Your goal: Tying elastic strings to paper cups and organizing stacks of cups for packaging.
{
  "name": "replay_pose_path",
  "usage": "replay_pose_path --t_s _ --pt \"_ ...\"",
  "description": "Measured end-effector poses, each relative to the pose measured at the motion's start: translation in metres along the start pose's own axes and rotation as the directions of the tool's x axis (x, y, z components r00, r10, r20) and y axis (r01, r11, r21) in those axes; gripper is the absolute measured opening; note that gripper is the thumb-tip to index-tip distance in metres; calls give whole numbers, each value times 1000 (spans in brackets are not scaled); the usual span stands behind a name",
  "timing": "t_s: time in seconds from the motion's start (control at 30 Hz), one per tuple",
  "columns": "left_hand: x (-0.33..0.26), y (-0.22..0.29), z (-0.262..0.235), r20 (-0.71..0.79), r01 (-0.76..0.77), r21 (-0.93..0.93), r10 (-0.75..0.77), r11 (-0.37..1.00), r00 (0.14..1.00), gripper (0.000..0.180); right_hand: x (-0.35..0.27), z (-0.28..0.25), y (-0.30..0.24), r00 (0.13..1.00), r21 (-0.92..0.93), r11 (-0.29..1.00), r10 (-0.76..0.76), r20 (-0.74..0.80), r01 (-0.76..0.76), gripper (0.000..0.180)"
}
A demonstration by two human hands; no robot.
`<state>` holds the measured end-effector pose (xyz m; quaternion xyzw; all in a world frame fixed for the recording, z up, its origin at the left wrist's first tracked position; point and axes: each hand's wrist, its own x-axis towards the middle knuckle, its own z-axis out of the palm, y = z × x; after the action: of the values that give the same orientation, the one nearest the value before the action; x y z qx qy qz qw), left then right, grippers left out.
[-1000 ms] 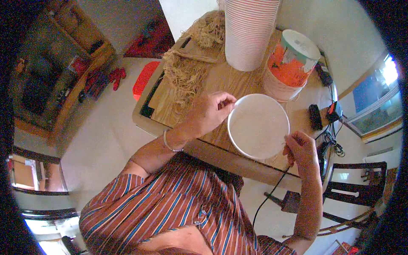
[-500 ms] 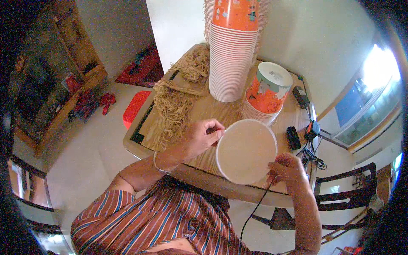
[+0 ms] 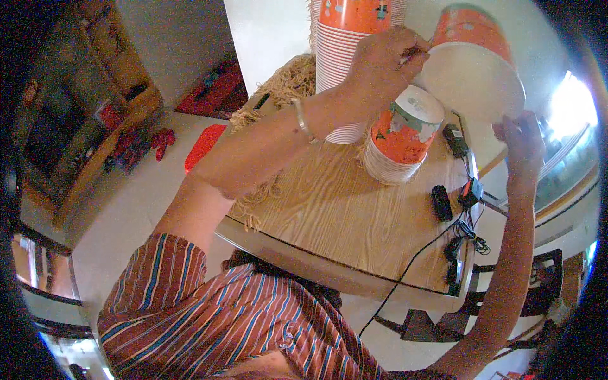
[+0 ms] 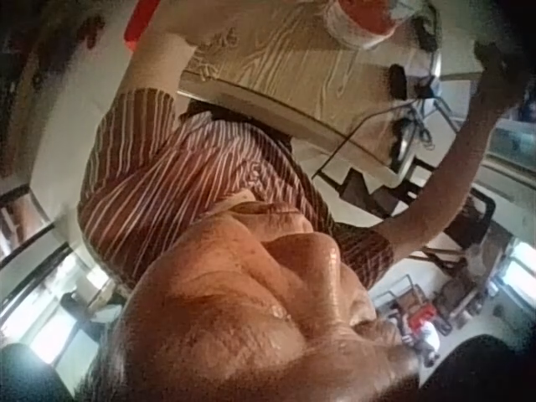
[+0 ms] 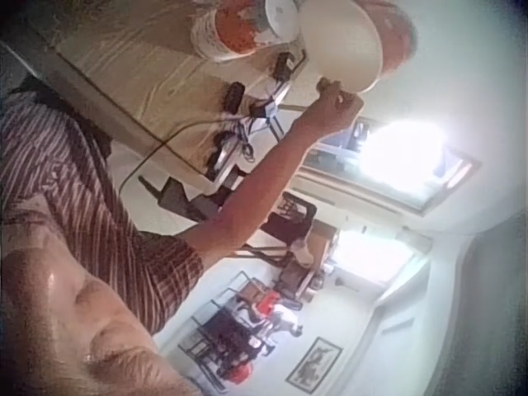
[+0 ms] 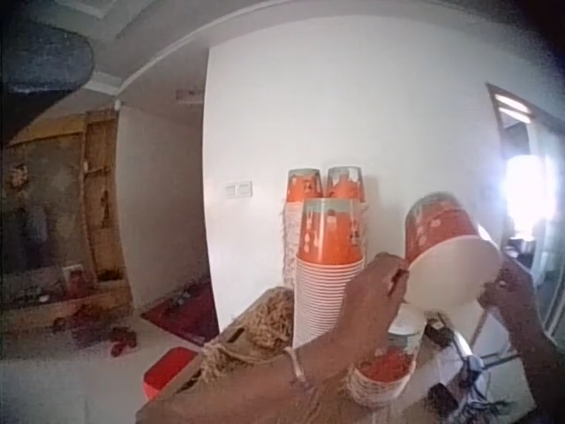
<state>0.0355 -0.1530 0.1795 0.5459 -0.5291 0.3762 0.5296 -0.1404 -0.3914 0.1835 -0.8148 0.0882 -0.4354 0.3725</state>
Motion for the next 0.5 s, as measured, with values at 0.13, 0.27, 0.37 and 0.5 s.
replay_pose_path --t_s 0.13,0.27,0.37,0.5 --pt "2 -32 27 -19 -88 89 90 992 996 12 38 36 59 995 61 998 -9 -101 15 15" --pt "-12 -68 37 43 -68 91 65 993 997 13 48 77 101 999 329 944 -30 -41 42 20" --pt "-32 -86 38 82 -31 76 25 997 996 15 41 98 115 997 281 960 38 -65 -18 16" --pt "-55 -93 35 190 -37 65 24 997 982 20 30 109 135 990 223 967 135 -33 -124 17"
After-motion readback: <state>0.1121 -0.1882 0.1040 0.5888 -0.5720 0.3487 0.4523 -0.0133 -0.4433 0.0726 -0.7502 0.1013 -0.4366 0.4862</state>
